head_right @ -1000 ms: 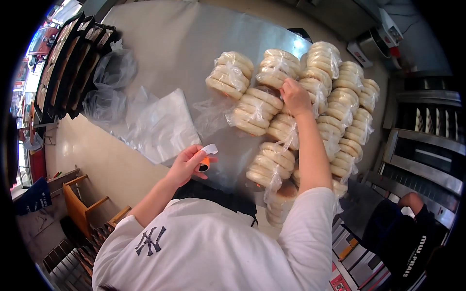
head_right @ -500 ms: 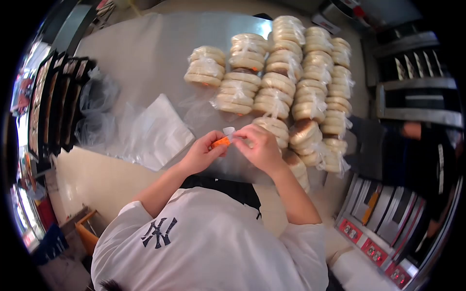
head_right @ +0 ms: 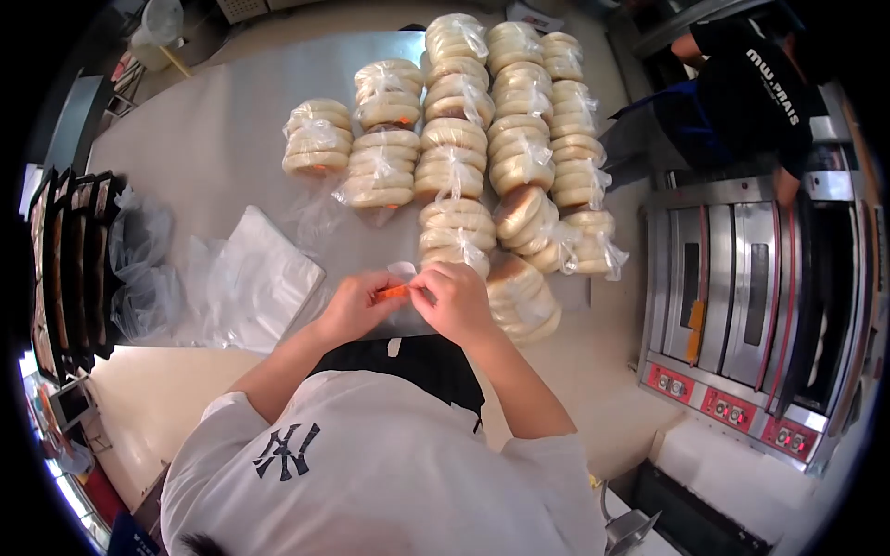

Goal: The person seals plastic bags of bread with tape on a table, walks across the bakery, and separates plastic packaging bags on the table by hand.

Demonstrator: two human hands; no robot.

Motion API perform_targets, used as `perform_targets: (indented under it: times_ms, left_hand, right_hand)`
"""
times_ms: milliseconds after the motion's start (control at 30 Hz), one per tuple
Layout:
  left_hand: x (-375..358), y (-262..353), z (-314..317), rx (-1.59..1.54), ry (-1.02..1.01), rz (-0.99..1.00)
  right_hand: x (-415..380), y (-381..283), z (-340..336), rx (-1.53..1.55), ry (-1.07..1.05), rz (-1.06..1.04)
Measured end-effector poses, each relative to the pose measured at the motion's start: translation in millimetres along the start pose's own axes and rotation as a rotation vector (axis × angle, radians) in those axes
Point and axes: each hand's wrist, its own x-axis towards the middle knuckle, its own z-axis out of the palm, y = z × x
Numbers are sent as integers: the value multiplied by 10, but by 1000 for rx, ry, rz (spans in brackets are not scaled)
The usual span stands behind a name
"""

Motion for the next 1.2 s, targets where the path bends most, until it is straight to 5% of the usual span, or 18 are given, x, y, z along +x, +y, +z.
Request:
perform_targets:
  times_ms: [133, 233, 333, 567, 800, 1000, 1133, 1200]
  left_hand:
    - [-38, -116, 244, -289, -2, -273]
    - [-71, -95, 461, -508, 141, -383]
    - [-70, -32, 728, -605, 277, -442]
    - [-121, 121, 1569, -755, 435, -488]
    - [-181, 285, 1742, -714, 491, -523]
    - [105, 500, 1604, -405, 507, -397]
    - [281, 716, 1508, -261, 428, -356]
    - [335, 735, 1508, -94, 372, -283]
  right_hand:
    - [133, 540, -294, 376, 64, 245]
    - [433, 1342, -551, 122, 73, 259]
    - [601, 1762, -581, -58, 24, -56]
    - [854, 2165, -345, -174, -111, -386]
    - [967, 2204, -311, -198, -99, -488]
    - [847, 1874, -683, -36, 135, 71]
    - [171, 1276, -1080, 409, -421, -54]
    - [-47, 1168, -1047, 343, -363, -141]
